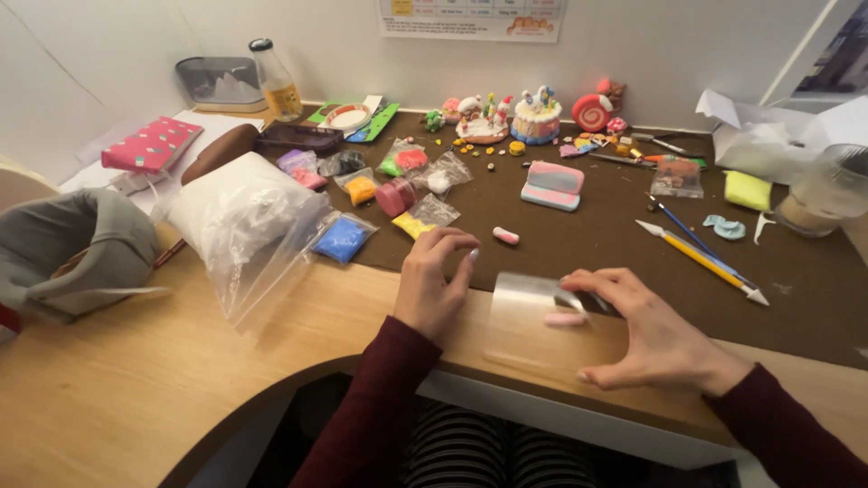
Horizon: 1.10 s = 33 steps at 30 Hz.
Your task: The person kneads and shapes a small piece of pink clay on a wooden desk. They use a clear acrylic scraper to flatten and smooth the clay, then roll it into a cylindrical shape with their hands.
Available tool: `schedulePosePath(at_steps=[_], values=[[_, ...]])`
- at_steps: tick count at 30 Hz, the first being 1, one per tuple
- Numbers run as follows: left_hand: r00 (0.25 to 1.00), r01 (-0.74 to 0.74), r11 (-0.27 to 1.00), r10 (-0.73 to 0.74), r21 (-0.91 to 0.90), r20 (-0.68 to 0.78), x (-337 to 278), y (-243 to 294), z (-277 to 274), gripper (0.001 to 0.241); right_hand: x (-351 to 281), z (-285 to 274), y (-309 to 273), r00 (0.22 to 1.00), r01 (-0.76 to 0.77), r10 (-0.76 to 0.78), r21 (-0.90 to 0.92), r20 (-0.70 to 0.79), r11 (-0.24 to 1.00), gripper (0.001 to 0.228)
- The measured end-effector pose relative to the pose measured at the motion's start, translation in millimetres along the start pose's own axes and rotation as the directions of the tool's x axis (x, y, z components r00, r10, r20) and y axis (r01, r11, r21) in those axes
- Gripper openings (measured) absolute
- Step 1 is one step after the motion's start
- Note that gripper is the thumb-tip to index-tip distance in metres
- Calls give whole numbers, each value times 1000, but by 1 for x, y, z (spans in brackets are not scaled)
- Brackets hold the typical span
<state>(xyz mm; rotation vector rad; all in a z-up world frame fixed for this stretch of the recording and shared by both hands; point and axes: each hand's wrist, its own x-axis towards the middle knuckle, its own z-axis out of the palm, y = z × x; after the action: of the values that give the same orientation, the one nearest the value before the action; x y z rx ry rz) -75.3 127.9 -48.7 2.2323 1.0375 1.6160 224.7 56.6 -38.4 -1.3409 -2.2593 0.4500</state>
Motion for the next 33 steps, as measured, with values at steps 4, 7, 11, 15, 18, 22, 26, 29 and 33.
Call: schedulePosePath(at_steps=[4,7,11,15,18,22,26,29,33], values=[[999,-44,999,44,-14,2,-12,11,-9,13,-14,-25,-11,985,-158,168,168,-46,973,108],[992,-71,997,73,-20,107,-32,33,1,20,-34,-40,-8,899,-327,396,315,-187,891,104],[935,-139,970,61,200,350,-44,58,28,41,-44,-51,-19,787,-448,542,331,-295,830,100],[922,-121,974,39,192,385,-39,59,50,46,-47,-54,-16,816,-372,525,474,-243,798,99],[924,-182,951,79,249,375,-40,60,64,18,-39,-61,-60,568,-260,823,947,-9,189,90],[961,-198,945,136,260,239,-42,62,74,20,-62,-42,-37,985,173,72,827,-160,-536,69],[967,-151,971,106,185,233,-42,60,67,15,-59,-36,-54,995,86,10,799,-100,-596,79],[967,-157,967,109,202,228,-44,60,58,19,-58,-44,-72,961,-129,-268,760,-62,-637,76],[959,-187,966,139,181,249,-49,66,48,21,-91,-35,-30,929,-230,-351,926,117,-301,81]])
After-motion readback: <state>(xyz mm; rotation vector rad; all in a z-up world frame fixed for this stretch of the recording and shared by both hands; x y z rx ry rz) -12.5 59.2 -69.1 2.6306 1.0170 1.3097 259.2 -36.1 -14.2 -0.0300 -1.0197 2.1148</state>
